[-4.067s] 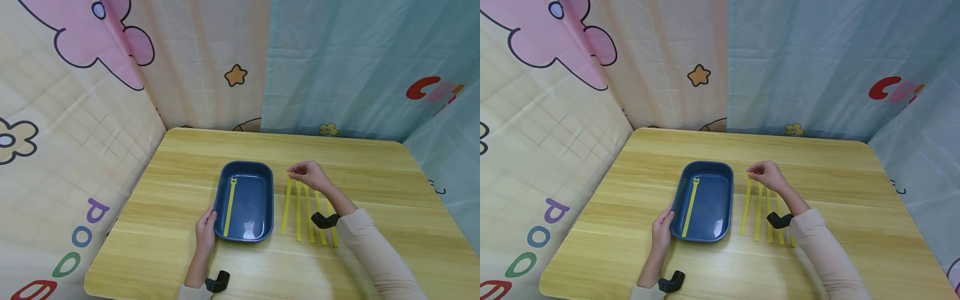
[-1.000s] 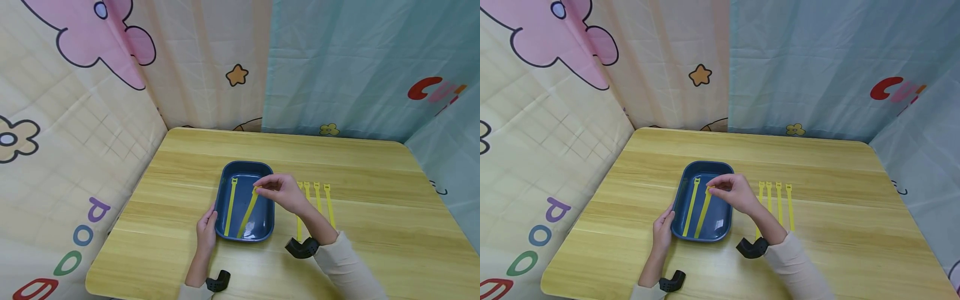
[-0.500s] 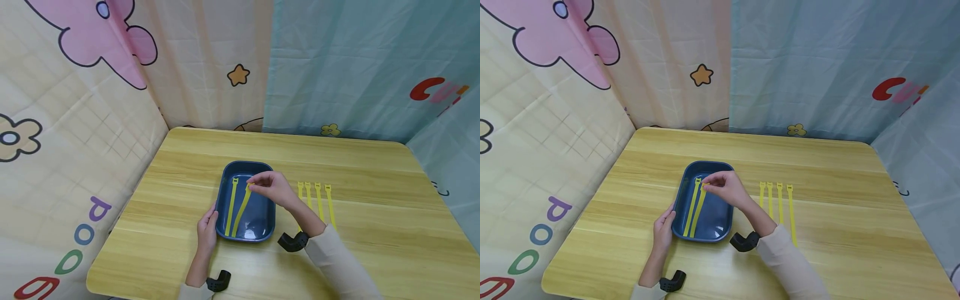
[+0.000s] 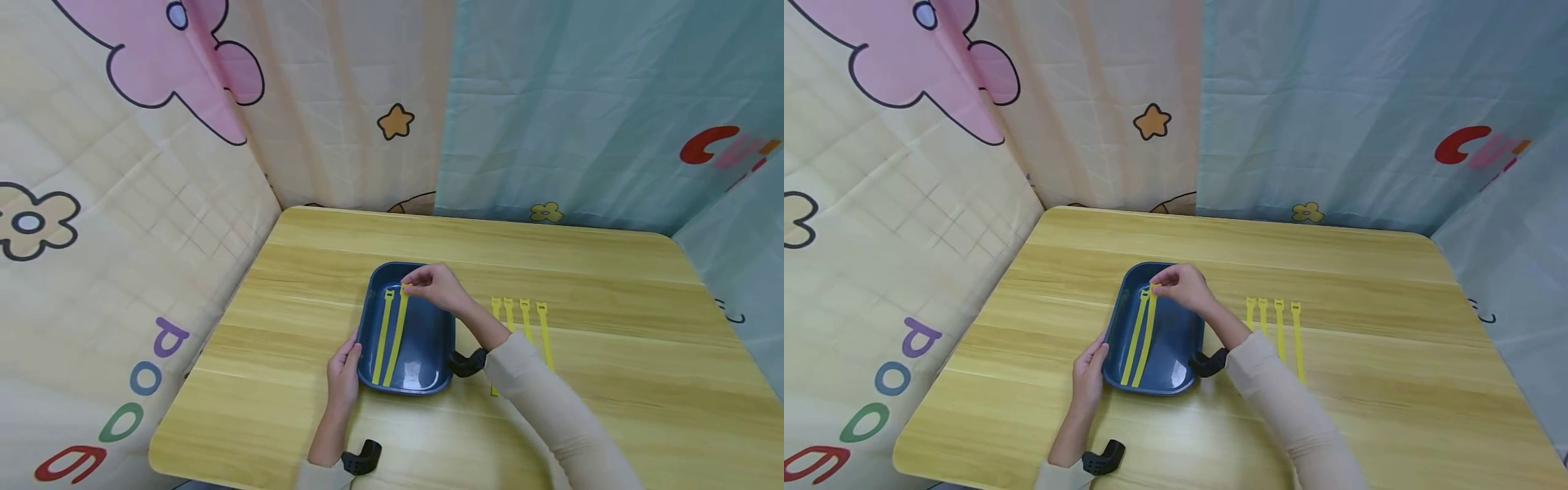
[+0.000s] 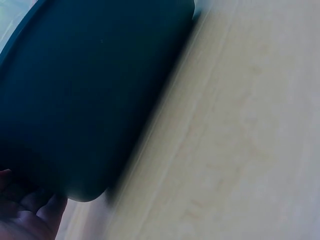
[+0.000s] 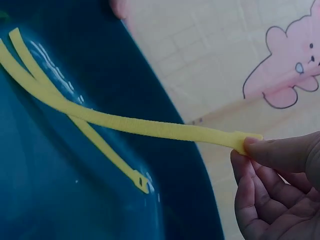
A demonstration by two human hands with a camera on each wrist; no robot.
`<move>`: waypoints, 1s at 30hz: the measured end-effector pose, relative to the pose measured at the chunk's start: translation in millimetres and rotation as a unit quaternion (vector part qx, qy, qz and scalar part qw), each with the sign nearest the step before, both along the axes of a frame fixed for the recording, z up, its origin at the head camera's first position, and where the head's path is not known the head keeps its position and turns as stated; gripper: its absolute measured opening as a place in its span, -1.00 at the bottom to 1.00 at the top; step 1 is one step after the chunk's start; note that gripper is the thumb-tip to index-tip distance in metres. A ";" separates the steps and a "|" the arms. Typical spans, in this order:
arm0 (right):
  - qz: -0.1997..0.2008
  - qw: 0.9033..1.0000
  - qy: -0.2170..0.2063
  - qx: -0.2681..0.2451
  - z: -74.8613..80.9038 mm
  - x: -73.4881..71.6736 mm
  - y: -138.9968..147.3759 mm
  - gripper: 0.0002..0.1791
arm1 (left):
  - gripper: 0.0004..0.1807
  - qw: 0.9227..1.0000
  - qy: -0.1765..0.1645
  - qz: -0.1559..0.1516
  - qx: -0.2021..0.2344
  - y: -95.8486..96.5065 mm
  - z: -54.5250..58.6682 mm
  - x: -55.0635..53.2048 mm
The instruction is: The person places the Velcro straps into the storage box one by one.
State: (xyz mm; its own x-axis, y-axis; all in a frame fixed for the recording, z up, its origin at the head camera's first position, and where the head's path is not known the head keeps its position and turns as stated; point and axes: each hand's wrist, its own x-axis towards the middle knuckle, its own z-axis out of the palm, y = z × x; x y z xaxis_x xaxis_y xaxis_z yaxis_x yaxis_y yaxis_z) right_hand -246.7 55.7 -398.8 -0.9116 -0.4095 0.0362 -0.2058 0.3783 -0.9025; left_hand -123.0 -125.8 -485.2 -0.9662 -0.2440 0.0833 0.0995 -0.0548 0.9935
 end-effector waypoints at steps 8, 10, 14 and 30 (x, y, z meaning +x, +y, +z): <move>-0.027 0.999 -0.007 0.018 -15.1 -16.8 -6.3 -0.84 | -0.64 1.000 0.015 0.000 0.001 0.7 -1.9 0.6; -0.033 0.999 -0.009 0.024 -18.4 -20.2 -8.1 -0.84 | -0.64 1.000 0.015 0.000 0.003 0.4 -1.5 0.3; -0.042 0.998 -0.011 0.044 -24.1 -26.6 -10.7 -0.84 | -0.65 1.000 0.013 0.000 -0.003 -0.8 -0.8 -0.6; -0.020 0.997 -0.003 0.076 -41.5 -37.9 -20.4 -0.86 | -0.64 1.000 0.010 0.005 -0.011 -0.1 1.4 -0.4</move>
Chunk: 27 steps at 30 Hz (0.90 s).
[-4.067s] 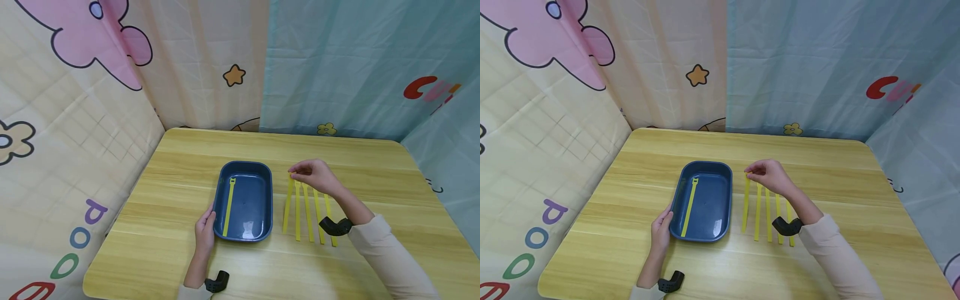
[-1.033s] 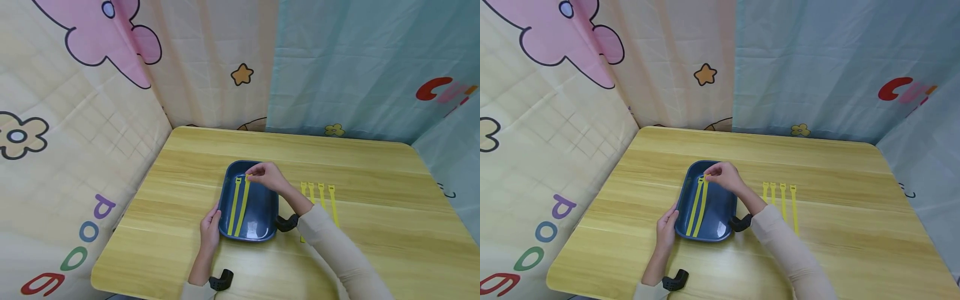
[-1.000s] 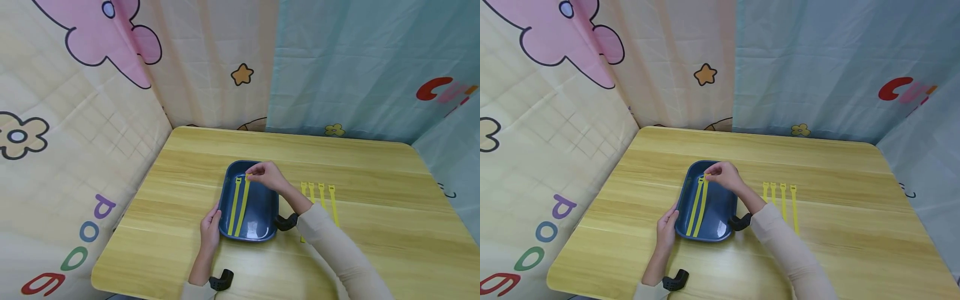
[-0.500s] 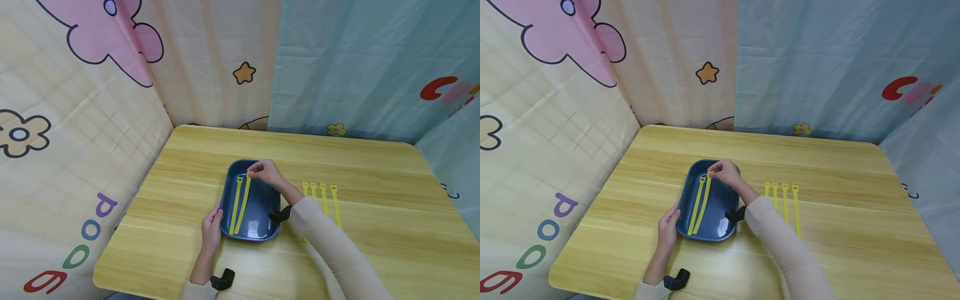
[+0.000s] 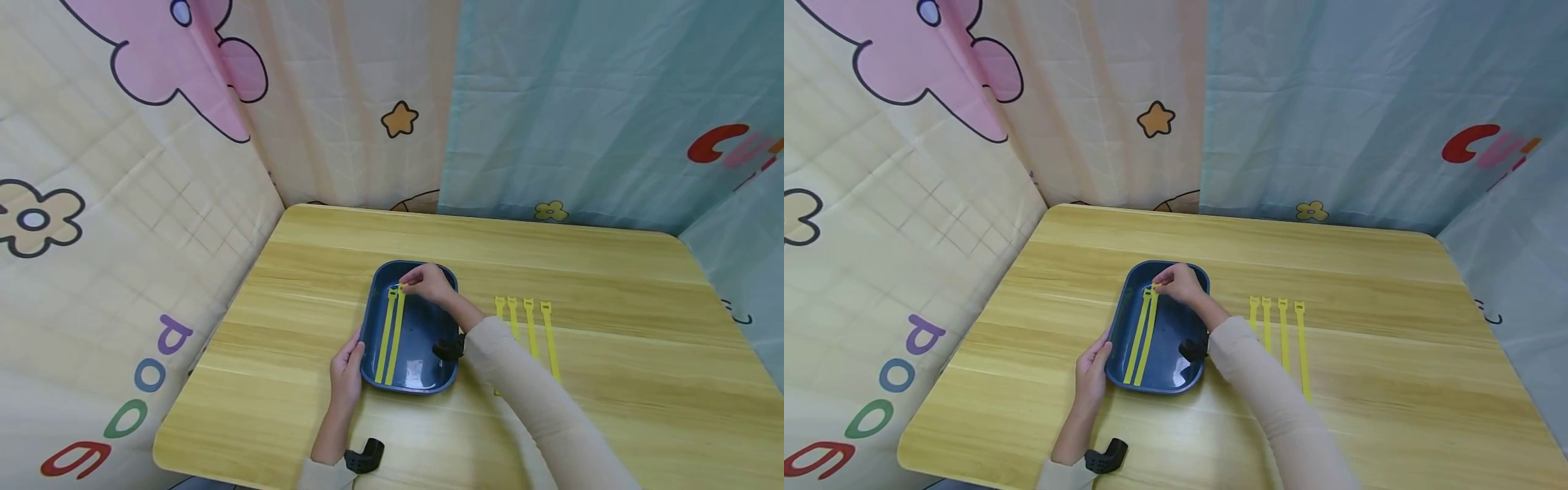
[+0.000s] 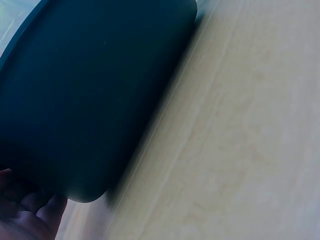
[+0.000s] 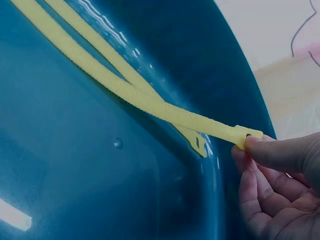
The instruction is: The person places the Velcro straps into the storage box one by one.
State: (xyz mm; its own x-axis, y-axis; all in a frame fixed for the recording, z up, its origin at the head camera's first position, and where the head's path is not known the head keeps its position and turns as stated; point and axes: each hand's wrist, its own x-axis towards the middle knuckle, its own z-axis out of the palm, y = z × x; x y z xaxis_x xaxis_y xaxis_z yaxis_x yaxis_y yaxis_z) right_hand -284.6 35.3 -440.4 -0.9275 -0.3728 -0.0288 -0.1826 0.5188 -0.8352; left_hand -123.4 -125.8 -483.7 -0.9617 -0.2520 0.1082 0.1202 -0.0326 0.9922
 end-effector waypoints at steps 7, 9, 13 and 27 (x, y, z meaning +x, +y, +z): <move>-0.022 0.999 -0.024 0.018 -4.1 -0.5 -3.4 -0.88 | -0.64 1.000 0.002 -0.006 0.002 -0.1 0.5 0.3; -0.028 0.999 -0.028 0.022 -5.5 -1.0 -3.9 -0.88 | -0.64 1.000 0.000 -0.006 0.001 -0.4 0.5 0.2; -0.041 0.998 -0.030 0.028 -10.0 -2.5 -4.5 -0.88 | -0.64 1.000 -0.003 -0.007 -0.001 -0.9 0.1 0.0; -0.050 0.998 -0.026 0.033 -17.0 -3.2 -6.3 -0.88 | -0.65 1.000 -0.010 -0.012 0.013 -1.1 4.4 0.1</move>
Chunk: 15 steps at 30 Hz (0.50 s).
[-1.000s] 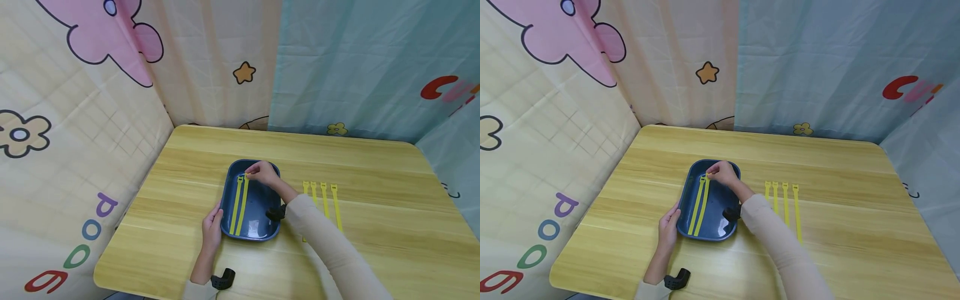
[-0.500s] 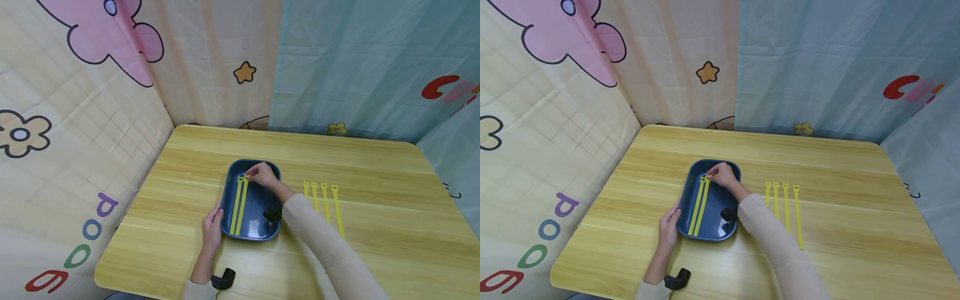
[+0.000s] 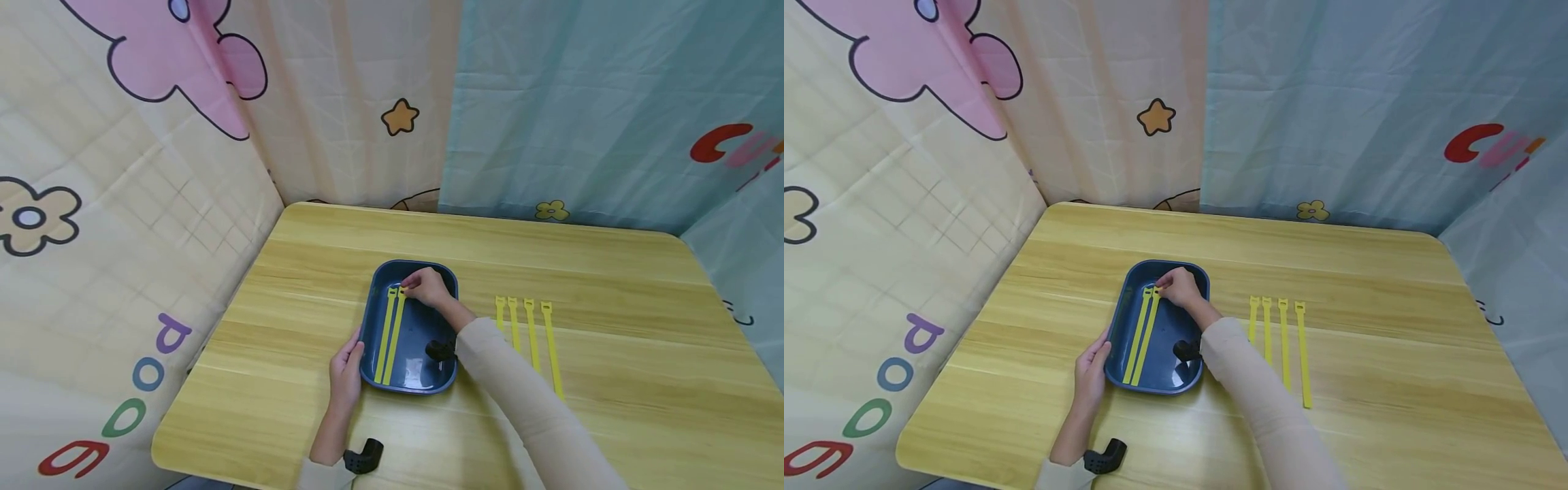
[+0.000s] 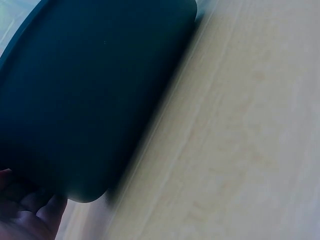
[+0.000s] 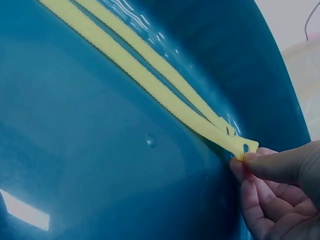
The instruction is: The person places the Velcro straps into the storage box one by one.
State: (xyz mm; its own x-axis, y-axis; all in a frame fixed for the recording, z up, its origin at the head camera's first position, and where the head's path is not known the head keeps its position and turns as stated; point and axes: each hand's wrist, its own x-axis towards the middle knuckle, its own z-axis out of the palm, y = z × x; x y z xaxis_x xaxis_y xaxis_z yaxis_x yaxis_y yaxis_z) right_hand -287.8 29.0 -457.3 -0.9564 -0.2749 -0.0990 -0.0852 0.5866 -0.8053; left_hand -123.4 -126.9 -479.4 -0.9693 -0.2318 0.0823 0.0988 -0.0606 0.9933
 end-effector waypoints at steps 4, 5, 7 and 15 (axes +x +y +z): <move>0.002 1.000 0.008 0.009 -1.3 -0.7 -0.9 -0.88 | -0.65 1.000 -0.002 -0.004 -0.002 -0.4 2.8 0.1; 0.004 1.000 0.011 0.011 -1.8 -0.9 -1.0 -0.88 | -0.65 1.000 -0.003 -0.004 -0.004 -0.4 3.1 0.2; 0.004 1.000 0.013 0.014 -2.9 -1.2 -1.1 -0.88 | -0.65 1.000 -0.005 -0.005 -0.004 -0.6 2.7 0.2; 0.004 1.000 0.014 0.018 -4.6 -1.2 -1.3 -0.88 | -0.64 1.000 0.012 -0.006 -0.011 -0.4 -3.1 0.4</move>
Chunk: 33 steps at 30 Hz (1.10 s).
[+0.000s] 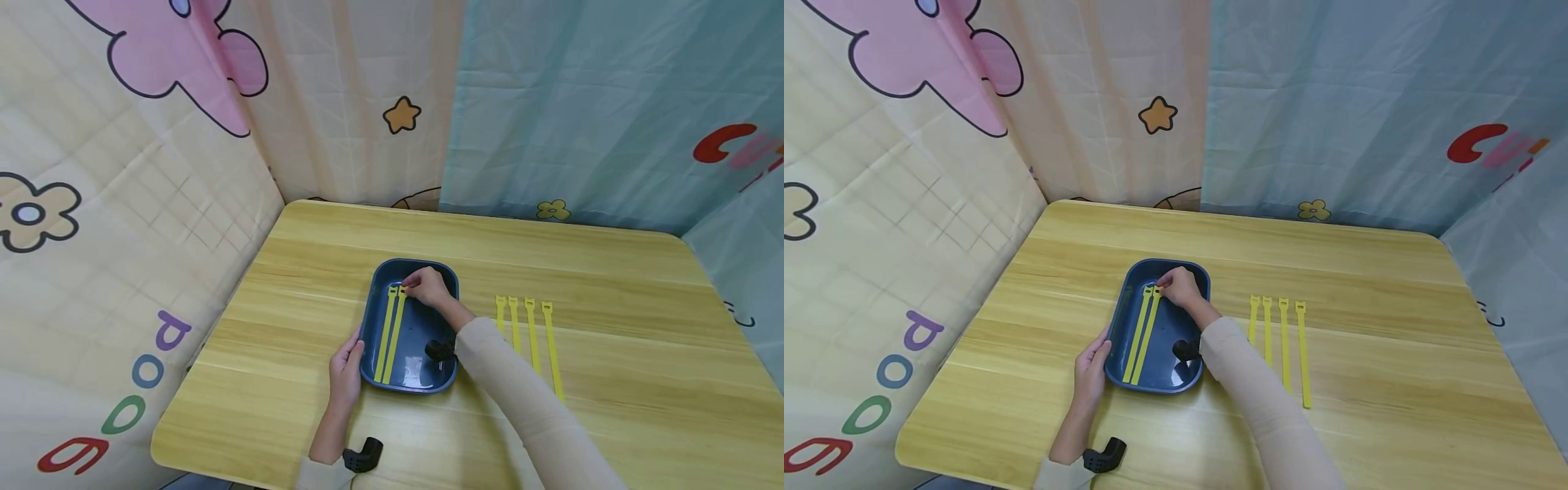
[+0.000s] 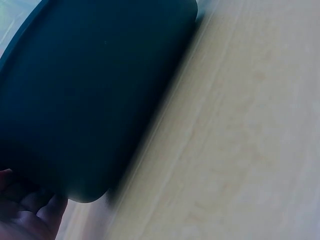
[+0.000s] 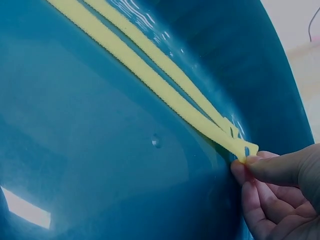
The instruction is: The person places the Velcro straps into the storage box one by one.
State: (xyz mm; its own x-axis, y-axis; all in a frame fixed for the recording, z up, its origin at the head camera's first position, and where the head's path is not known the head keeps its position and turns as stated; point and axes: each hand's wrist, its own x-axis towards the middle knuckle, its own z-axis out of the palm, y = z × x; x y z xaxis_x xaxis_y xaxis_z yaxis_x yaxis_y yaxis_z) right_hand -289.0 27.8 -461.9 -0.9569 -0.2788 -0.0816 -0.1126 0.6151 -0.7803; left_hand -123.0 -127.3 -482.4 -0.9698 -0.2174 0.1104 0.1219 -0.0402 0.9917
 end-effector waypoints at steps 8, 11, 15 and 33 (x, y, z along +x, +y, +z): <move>-0.007 1.000 0.006 -0.001 1.8 1.6 0.5 -0.87 | -0.64 1.000 -0.003 0.006 -0.003 0.8 -0.7 -1.0; -0.012 1.000 0.008 0.001 0.8 1.2 0.5 -0.86 | -0.63 1.000 -0.007 0.007 -0.009 0.9 -1.3 -1.0; -0.016 1.000 0.017 0.005 -0.6 0.6 0.3 -0.86 | -0.62 1.000 -0.010 0.008 -0.010 0.9 -1.9 -1.0; -0.025 0.997 0.063 -0.039 9.6 6.6 5.1 -0.84 | -0.63 1.000 -0.009 0.008 -0.005 1.2 -1.9 -0.7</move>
State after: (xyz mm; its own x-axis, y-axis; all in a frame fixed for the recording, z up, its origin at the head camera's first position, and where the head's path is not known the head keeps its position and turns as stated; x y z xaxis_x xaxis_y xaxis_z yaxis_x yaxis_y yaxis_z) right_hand -282.4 32.8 -452.3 -0.9710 -0.2315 0.0605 -0.1839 0.5603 -0.8076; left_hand -123.7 -126.1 -484.3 -0.9682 -0.2312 0.0951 0.1046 -0.0294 0.9941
